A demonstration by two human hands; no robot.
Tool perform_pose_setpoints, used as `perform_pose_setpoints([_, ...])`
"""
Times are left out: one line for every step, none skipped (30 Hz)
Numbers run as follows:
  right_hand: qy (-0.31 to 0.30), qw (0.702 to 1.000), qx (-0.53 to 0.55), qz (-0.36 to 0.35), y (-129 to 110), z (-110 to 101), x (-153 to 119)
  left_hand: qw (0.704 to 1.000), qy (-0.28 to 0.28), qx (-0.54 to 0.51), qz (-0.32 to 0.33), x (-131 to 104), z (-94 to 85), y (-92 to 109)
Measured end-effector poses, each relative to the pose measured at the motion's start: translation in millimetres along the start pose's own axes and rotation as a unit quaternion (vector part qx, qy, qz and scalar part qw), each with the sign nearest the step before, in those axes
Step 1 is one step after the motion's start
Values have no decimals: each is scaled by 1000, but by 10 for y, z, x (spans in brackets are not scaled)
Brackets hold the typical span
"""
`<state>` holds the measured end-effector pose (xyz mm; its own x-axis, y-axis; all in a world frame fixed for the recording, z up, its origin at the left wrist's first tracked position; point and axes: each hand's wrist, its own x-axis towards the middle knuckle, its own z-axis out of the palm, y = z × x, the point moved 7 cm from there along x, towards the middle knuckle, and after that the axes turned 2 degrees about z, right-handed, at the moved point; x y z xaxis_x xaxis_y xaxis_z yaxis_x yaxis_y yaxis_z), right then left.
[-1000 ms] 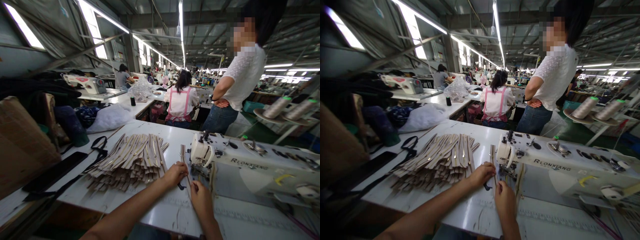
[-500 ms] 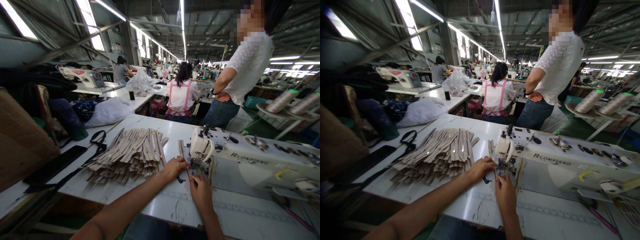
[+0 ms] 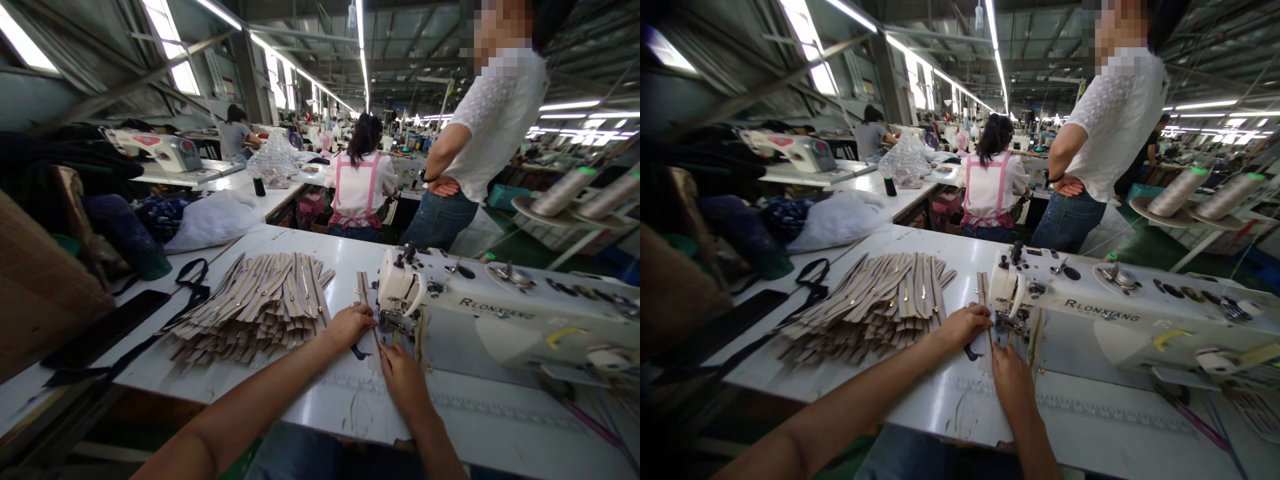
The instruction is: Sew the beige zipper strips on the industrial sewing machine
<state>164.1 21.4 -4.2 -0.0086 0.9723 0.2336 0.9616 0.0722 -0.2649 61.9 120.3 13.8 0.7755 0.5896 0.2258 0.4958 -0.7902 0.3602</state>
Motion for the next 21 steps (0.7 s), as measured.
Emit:
perform_pose_setpoints([-12,1000,-14,-9,-5,0,41,1000,2,2,1,24,1,-14])
perform_pose_setpoints([-20,999,-25,-16,-8,-3,80,1000,5,2,2,48,2,-29])
perform_pose_setpoints([-23,999,-31,-22,-10,-9,114,1000,8,2,2,72,4,-44])
perform_pose_setpoints([-21,999,-33,-25,-12,-16,142,1000,13,0,2,96,4,-60])
perform_pose_setpoints([-14,999,-35,-25,-10,-22,162,1000,18,-2,2,121,4,-73])
perform_pose_setpoints([-3,999,-37,-22,-8,-24,174,1000,23,-4,3,146,5,-84])
perform_pose_setpoints([8,999,-40,-17,-6,-21,177,1000,27,-6,4,171,8,-91])
perform_pose_setpoints([19,999,-44,-11,-4,-11,174,1000,29,-9,7,197,14,-95])
perform_pose_setpoints([29,998,-47,-5,-2,1,165,999,30,-11,11,224,24,-97])
perform_pose_setpoints([40,998,-50,1,-1,14,153,999,30,-14,16,249,37,-99])
perform_pose_setpoints([47,998,-51,5,-2,27,140,999,29,-16,21,273,53,-102])
perform_pose_setpoints([52,997,-51,9,-3,38,130,999,29,-19,26,296,70,-108])
perform_pose_setpoints([56,997,-52,13,-2,47,122,999,29,-21,30,316,88,-116])
perform_pose_setpoints([56,997,-53,17,0,52,119,999,28,-24,33,334,106,-128])
perform_pose_setpoints([55,997,-55,22,3,54,121,999,28,-26,35,349,122,-141])
perform_pose_setpoints([52,997,-58,27,6,55,125,999,28,-28,36,362,135,-155])
perform_pose_setpoints([49,996,-61,32,9,54,132,998,29,-30,37,372,146,-168])
perform_pose_setpoints([46,996,-64,37,12,51,139,998,29,-31,37,379,154,-180])
perform_pose_setpoints([44,996,-67,40,13,47,146,998,30,-32,36,384,159,-189])
perform_pose_setpoints([43,996,-70,44,13,42,151,998,31,-32,35,386,162,-195])
perform_pose_setpoints([43,995,-73,47,14,38,155,998,31,-32,34,387,164,-199])
